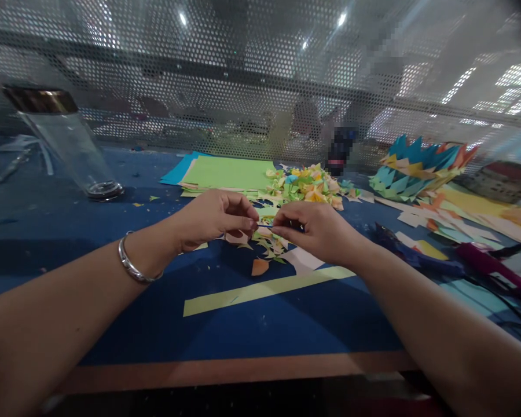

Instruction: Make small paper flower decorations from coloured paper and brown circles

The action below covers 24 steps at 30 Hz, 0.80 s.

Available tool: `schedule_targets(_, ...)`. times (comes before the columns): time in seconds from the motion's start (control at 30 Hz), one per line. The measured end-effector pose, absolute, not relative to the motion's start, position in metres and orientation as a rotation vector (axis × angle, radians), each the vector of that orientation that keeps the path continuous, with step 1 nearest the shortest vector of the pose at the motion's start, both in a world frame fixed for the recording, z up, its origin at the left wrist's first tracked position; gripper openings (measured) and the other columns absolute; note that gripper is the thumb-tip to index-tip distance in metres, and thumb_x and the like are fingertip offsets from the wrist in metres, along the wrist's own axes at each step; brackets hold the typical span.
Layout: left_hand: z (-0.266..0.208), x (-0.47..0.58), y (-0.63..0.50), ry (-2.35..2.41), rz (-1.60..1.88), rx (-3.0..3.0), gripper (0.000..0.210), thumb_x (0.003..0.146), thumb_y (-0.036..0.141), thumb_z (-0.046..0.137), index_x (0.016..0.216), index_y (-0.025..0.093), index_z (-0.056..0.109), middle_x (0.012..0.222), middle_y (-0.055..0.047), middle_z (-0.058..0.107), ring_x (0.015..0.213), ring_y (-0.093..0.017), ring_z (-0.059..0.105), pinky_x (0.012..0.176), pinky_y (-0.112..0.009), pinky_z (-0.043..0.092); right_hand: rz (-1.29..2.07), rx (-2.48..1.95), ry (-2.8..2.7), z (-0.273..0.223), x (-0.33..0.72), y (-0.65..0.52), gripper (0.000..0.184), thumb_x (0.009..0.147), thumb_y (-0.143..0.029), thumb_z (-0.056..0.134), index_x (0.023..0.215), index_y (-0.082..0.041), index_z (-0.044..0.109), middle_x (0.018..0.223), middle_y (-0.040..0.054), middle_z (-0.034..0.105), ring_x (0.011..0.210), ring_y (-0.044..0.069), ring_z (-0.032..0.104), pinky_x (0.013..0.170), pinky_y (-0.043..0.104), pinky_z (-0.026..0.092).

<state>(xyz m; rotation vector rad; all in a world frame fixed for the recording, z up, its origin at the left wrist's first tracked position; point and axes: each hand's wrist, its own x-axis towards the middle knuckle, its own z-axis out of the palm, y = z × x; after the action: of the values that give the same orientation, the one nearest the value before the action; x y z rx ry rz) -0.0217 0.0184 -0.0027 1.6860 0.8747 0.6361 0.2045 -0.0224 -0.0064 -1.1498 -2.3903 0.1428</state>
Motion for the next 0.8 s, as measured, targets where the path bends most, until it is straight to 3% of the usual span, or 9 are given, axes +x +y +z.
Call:
schedule_targets(0.23, 0.002, -0.028, 0.024, 0.957, 0.684, 1.679, 0.007, 0.075, 0.021, 0.075, 0.079, 0.017, 0.071, 0.073, -0.003, 0.071, 0.068, -0.013, 0.067, 0.064, -0.024, 0.052, 0.116, -1.18, -2.4, -0.006, 0.206, -0.022, 0.019, 0.095, -0.028, 0.055, 0.083, -0.016, 0.064, 0.074, 0.0008, 0.06, 0.065, 0.011, 0.05, 0.059, 0.024, 0.033)
schedule_targets(0.33, 0.0, -0.03, 0.029, 0.979, 0.752, 1.593, 0.008, 0.077, 0.021, 0.074, 0.079, 0.016, 0.069, 0.073, -0.003, 0.07, 0.07, -0.013, 0.068, 0.069, -0.025, 0.054, 0.108, -1.273, -2.376, -0.006, 0.207, -0.023, 0.019, 0.093, -0.029, 0.056, 0.079, -0.017, 0.063, 0.067, -0.0004, 0.058, 0.059, 0.011, 0.047, 0.055, 0.025, 0.03)
schedule_targets(0.6, -0.006, -0.034, 0.041, 0.982, 0.895, 1.427, 0.029, 0.071, 0.022, 0.082, 0.094, 0.015, 0.066, 0.087, -0.006, 0.073, 0.082, -0.015, 0.07, 0.079, -0.029, 0.054, 0.206, -1.484, -2.557, -0.007, 0.205, -0.023, 0.036, 0.09, -0.037, 0.058, 0.059, -0.018, 0.055, 0.05, -0.0011, 0.049, 0.046, 0.01, 0.038, 0.048, 0.028, 0.022)
schedule_targets(0.8, -0.003, -0.025, 0.026, 0.902, 0.84, 1.423, 0.029, 0.073, 0.018, 0.08, 0.098, 0.015, 0.065, 0.086, -0.005, 0.073, 0.082, -0.015, 0.07, 0.079, -0.028, 0.054, 0.156, -1.421, -2.412, -0.007, 0.203, -0.024, 0.027, 0.091, -0.036, 0.058, 0.071, -0.018, 0.062, 0.063, 0.0013, 0.059, 0.055, 0.011, 0.046, 0.052, 0.028, 0.027)
